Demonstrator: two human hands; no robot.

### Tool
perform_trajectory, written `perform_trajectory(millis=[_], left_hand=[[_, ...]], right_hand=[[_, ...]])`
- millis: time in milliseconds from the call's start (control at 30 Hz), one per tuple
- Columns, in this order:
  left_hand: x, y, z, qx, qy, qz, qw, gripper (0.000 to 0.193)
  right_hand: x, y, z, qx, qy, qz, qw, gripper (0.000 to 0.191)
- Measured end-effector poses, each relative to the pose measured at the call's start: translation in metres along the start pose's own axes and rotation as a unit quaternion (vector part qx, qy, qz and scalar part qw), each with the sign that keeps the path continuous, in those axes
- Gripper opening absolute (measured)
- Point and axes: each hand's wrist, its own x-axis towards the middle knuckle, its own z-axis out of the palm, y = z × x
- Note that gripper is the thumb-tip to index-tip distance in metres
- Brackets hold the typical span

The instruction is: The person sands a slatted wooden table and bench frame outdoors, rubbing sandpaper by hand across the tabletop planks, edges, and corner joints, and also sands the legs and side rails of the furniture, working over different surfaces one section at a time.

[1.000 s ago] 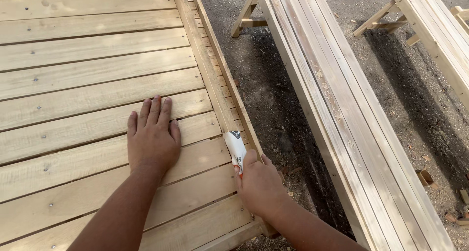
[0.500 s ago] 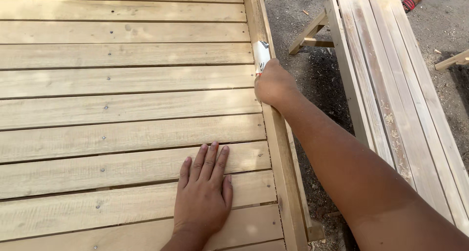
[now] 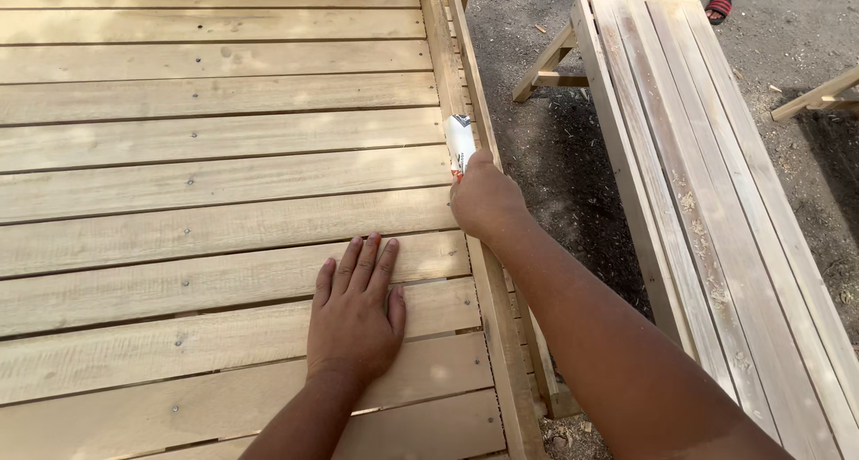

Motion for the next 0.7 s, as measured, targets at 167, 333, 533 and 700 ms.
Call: perform_trajectory(millis=[167,333,533,700], left_hand=[[0.001,0.0,0.003,0.003,-0.002,-0.003,1.0,0.061],[0.001,-0.001,0.008,0.014,0.011,0.001,1.0,0.06],[0.0,-0.001,0.01,0.024,0.01,0.001,1.0,0.06],[0.0,0.001,0.005,0.026,-0.008,0.005,1.0,0.06]], right_hand=[[-0.134,0.052,0.021,-0.035,-0.012,-0.046,0.998,0.03],[-0.251,0.081,0.029,-0.066,-0.077,-0.013,0.995,0.028],[-0.275,0.086,0.032,-0.077,-0.073,0.005,0.994,0.027],[-0.224,0.069,0.021,-0.089,-0.075,-0.006,0.993,0.029]])
